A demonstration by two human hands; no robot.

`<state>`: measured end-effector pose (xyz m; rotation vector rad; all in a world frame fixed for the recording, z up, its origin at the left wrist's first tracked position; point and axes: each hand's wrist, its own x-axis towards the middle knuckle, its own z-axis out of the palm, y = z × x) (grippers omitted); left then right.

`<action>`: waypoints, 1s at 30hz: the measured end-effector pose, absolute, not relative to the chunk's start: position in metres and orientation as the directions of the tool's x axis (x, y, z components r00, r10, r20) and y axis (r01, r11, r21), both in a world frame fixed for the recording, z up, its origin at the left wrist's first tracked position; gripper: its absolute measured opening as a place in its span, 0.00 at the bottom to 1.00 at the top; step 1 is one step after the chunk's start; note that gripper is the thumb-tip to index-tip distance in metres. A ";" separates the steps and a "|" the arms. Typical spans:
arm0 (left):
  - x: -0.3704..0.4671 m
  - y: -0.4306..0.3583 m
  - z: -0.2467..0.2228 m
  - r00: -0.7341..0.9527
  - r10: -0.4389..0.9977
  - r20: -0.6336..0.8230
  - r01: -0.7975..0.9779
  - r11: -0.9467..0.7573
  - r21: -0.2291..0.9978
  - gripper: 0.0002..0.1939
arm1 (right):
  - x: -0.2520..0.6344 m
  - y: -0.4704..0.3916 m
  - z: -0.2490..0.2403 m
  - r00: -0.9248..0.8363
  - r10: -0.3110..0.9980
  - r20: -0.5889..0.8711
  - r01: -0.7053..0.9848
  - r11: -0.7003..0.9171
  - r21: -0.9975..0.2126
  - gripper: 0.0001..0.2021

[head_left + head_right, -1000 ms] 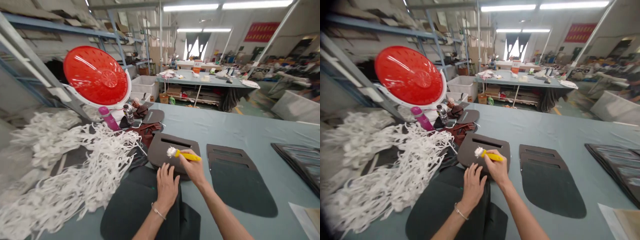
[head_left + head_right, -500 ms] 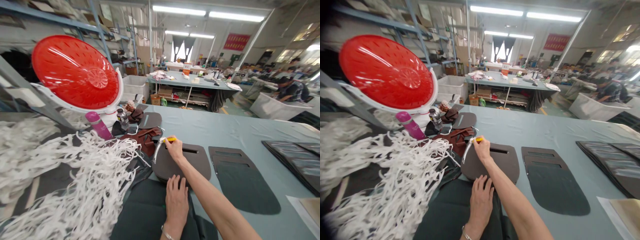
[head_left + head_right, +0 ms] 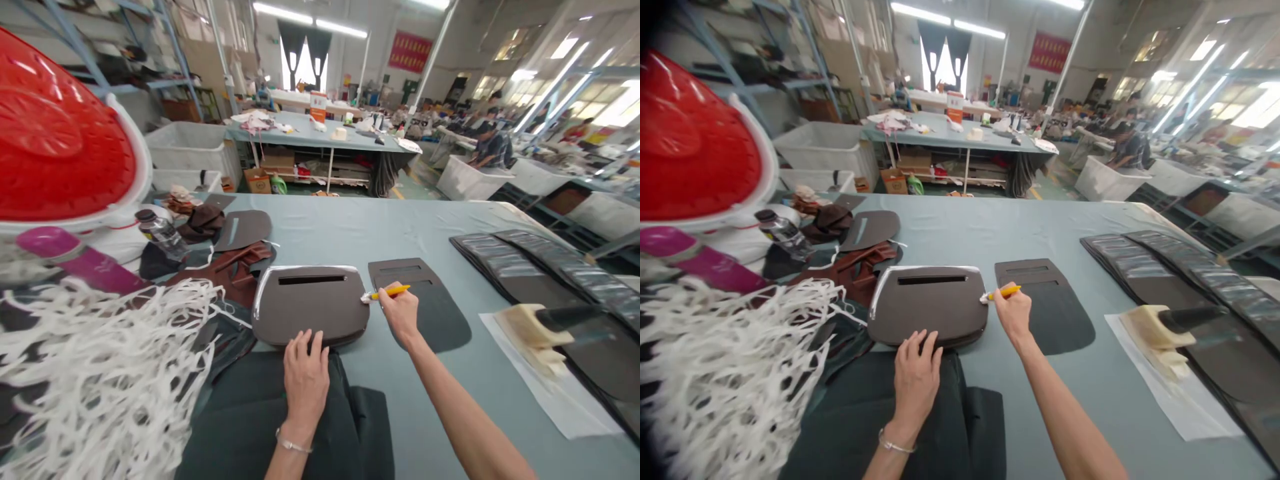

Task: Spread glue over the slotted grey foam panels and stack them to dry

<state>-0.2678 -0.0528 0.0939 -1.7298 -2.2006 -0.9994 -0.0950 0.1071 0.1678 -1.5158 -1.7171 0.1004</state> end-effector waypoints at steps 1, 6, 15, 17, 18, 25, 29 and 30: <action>-0.268 -0.054 0.096 -0.323 0.802 0.502 0.900 0.097 0.424 0.18 | -0.091 0.090 0.166 0.049 0.858 0.512 0.786 0.283 -0.549 0.12; -0.303 -0.060 0.124 -0.402 0.852 0.336 0.652 0.008 0.758 0.19 | -0.121 0.017 0.167 0.037 0.861 0.507 0.627 0.375 -0.683 0.11; -0.404 -0.042 0.147 -0.568 0.813 0.126 0.526 0.241 0.815 0.22 | -0.217 -0.028 0.139 -0.365 0.827 0.428 0.232 0.526 -0.818 0.06; -0.403 -0.041 0.142 -0.534 0.835 0.133 0.613 0.274 0.741 0.21 | -0.168 -0.016 0.136 -0.240 0.883 0.402 0.349 0.465 -0.813 0.07; -0.400 -0.040 0.140 -0.515 0.844 0.150 0.653 0.273 0.706 0.21 | -0.142 -0.007 0.138 -0.122 0.897 0.425 0.430 0.433 -0.792 0.08; -0.352 -0.036 0.135 -0.434 0.833 0.345 0.899 0.376 0.224 0.20 | -0.182 0.034 0.169 0.042 0.848 0.528 0.384 0.474 -0.792 0.08; -0.341 -0.035 0.131 -0.416 0.825 0.383 0.907 0.406 0.111 0.19 | -0.279 0.048 0.166 -0.238 0.833 0.499 0.206 0.545 -0.813 0.08; -0.342 -0.035 0.129 -0.421 0.819 0.389 0.905 0.411 0.114 0.19 | -0.280 0.054 0.162 -0.246 0.836 0.491 0.222 0.541 -0.811 0.08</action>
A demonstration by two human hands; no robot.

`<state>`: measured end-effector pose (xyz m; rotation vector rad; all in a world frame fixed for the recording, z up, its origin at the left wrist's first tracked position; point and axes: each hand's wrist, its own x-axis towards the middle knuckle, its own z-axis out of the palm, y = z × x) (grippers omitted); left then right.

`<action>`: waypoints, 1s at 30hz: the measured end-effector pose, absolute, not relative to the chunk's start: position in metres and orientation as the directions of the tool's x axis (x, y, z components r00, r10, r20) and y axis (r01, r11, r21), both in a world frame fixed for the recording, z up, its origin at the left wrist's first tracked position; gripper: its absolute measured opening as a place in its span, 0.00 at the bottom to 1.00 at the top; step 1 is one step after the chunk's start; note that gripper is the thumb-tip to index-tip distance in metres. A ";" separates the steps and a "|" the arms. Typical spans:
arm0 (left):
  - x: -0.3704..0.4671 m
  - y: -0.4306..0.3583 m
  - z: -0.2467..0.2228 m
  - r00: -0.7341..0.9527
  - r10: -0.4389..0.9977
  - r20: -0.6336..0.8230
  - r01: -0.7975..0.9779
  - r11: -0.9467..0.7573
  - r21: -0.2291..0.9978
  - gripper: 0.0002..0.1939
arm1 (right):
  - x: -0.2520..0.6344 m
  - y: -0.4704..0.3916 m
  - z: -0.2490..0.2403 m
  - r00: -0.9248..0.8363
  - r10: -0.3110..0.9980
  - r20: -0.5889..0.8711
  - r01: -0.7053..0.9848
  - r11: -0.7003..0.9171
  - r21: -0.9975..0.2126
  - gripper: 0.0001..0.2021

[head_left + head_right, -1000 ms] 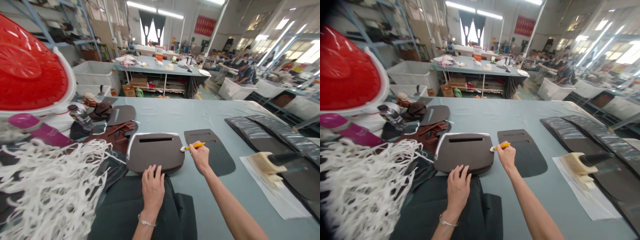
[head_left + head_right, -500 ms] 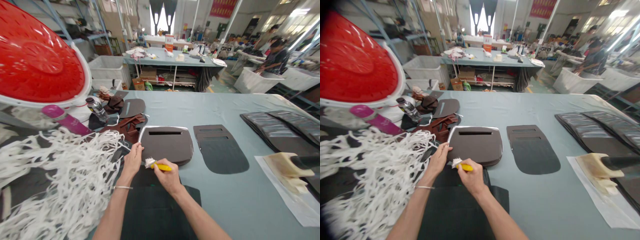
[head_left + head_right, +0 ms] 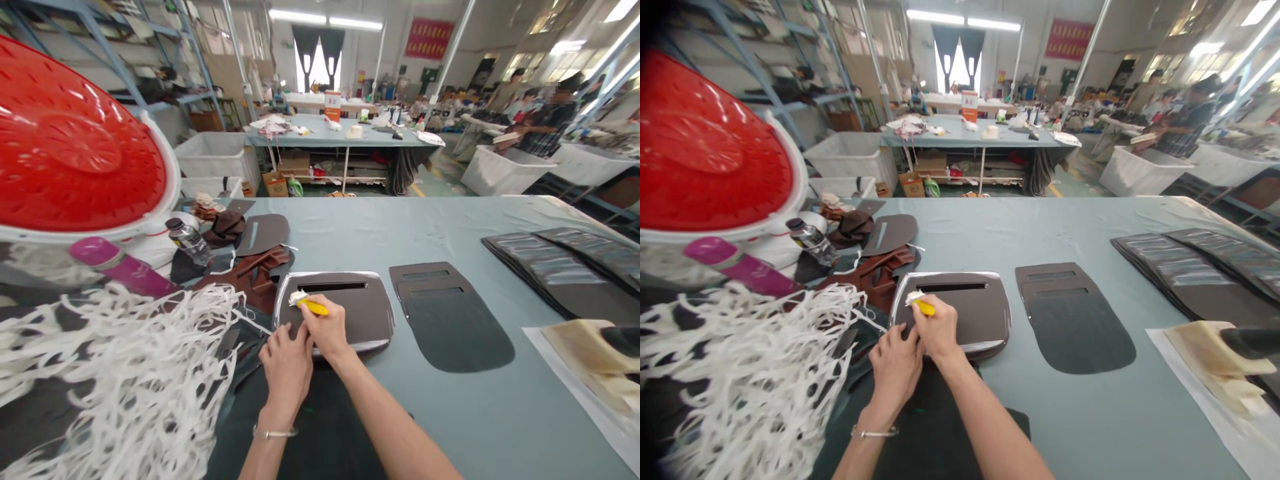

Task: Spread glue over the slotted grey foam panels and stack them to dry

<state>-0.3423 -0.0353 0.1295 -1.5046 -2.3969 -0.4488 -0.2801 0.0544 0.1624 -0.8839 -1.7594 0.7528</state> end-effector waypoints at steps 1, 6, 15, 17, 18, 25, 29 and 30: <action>-0.344 -0.035 0.128 -0.427 0.812 0.397 0.902 0.414 0.124 0.19 | -0.271 0.062 0.159 -0.221 0.847 0.483 0.260 0.529 -0.808 0.08; -0.346 -0.032 0.124 -0.434 0.802 0.410 0.901 0.403 0.164 0.19 | -0.183 0.098 0.158 0.263 0.808 0.527 0.533 0.333 -0.778 0.09; -0.341 -0.031 0.123 -0.458 0.788 0.411 0.881 0.464 0.092 0.19 | -0.283 0.096 0.159 -0.161 0.795 0.585 0.357 0.599 -0.717 0.06; -0.342 -0.031 0.123 -0.471 0.774 0.423 0.874 0.475 0.105 0.19 | -0.252 0.108 0.156 -0.052 0.820 0.569 0.475 0.522 -0.709 0.07; -0.343 -0.030 0.124 -0.478 0.768 0.427 0.870 0.479 0.113 0.18 | -0.229 0.115 0.155 0.022 0.821 0.571 0.533 0.474 -0.701 0.07; -0.320 0.008 0.141 -0.441 0.833 0.334 0.881 0.332 0.336 0.16 | -0.120 0.122 0.142 0.162 0.824 0.543 0.631 0.337 -0.699 0.13; -0.282 0.056 0.143 -0.318 0.910 0.265 0.695 0.035 0.718 0.15 | -0.117 0.106 0.132 0.123 0.901 0.417 0.526 0.297 -0.797 0.15; -0.273 0.068 0.143 -0.314 0.920 0.235 0.616 0.008 0.788 0.15 | -0.118 0.102 0.132 0.118 0.907 0.404 0.488 0.302 -0.819 0.15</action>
